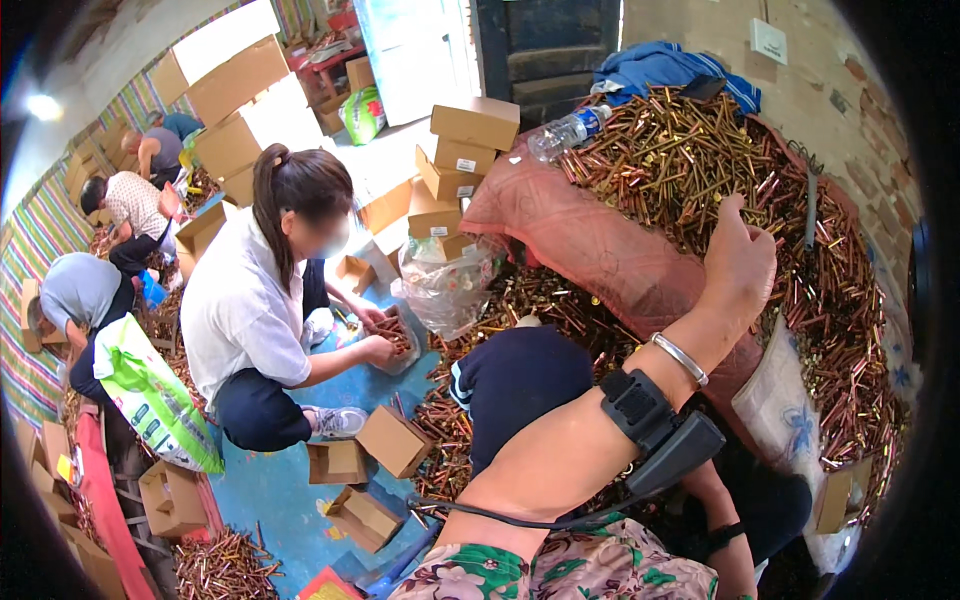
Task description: Inspecting and sorting small metal pins or casings on a large pile in a workshop environment.
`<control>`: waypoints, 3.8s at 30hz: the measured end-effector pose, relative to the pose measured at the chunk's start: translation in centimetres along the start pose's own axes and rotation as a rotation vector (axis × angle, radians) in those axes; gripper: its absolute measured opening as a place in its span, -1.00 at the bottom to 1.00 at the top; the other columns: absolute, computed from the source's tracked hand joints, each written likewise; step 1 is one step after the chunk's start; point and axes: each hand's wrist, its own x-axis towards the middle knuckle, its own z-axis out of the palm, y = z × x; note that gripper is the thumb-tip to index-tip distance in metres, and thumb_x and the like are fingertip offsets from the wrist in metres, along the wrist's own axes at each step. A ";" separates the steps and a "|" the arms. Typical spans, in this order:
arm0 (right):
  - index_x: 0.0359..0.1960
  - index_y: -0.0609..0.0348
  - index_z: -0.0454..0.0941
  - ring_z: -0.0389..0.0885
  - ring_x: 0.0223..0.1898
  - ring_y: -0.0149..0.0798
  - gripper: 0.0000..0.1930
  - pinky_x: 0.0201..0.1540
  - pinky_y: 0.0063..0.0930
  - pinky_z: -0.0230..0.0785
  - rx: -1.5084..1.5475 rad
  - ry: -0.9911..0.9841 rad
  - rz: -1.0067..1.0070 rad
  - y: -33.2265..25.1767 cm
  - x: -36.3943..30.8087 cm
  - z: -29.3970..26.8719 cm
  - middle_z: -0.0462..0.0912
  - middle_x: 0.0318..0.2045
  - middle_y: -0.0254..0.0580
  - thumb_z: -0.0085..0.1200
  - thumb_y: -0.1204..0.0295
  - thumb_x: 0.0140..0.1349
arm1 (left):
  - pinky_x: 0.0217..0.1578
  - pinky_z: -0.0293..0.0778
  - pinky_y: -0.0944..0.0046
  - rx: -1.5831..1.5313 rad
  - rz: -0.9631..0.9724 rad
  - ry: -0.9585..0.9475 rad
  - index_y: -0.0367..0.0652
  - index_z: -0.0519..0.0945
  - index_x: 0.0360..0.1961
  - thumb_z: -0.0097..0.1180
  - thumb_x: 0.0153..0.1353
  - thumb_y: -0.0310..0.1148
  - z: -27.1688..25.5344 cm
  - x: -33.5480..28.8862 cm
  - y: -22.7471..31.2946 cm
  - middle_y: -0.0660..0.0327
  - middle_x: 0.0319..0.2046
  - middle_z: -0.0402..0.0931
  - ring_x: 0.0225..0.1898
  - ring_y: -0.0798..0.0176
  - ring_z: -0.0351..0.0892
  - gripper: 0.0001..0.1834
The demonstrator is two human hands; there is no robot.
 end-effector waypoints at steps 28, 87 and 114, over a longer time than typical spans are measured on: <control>-0.27 0.31 0.52 0.57 -0.22 0.03 -0.78 -0.19 -0.28 0.40 0.077 0.013 0.024 0.8 -0.3 0.0 0.58 -0.30 0.12 0.08 0.44 0.06 | -0.41 0.41 0.31 0.121 0.016 0.023 -0.28 0.23 0.11 -0.07 0.07 -0.52 -0.4 -0.2 -1.4 0.12 -0.40 0.48 -0.44 0.29 0.47 -0.49; -0.23 0.19 0.48 0.56 -0.33 -0.04 -0.79 -0.29 -0.28 0.36 0.083 0.391 0.093 -4.5 7.9 -17.9 0.57 -0.39 0.02 0.02 0.39 0.12 | -0.46 0.38 0.43 -0.088 -0.396 0.058 -0.30 0.34 -0.12 -0.10 0.19 -0.48 -1.7 0.8 -17.2 0.11 -0.29 0.51 -0.41 0.36 0.52 -0.77; -0.21 0.21 0.45 0.48 -0.20 0.03 -0.77 -0.14 -0.22 0.37 -0.296 0.367 -0.464 -5.3 15.9 -19.0 0.51 -0.25 -0.04 0.03 0.53 0.05 | -0.41 0.53 0.28 -0.238 -0.694 0.066 -0.21 0.39 -0.21 -0.20 0.31 -0.10 -2.9 2.7 -16.3 0.10 -0.36 0.54 -0.41 0.28 0.55 -0.65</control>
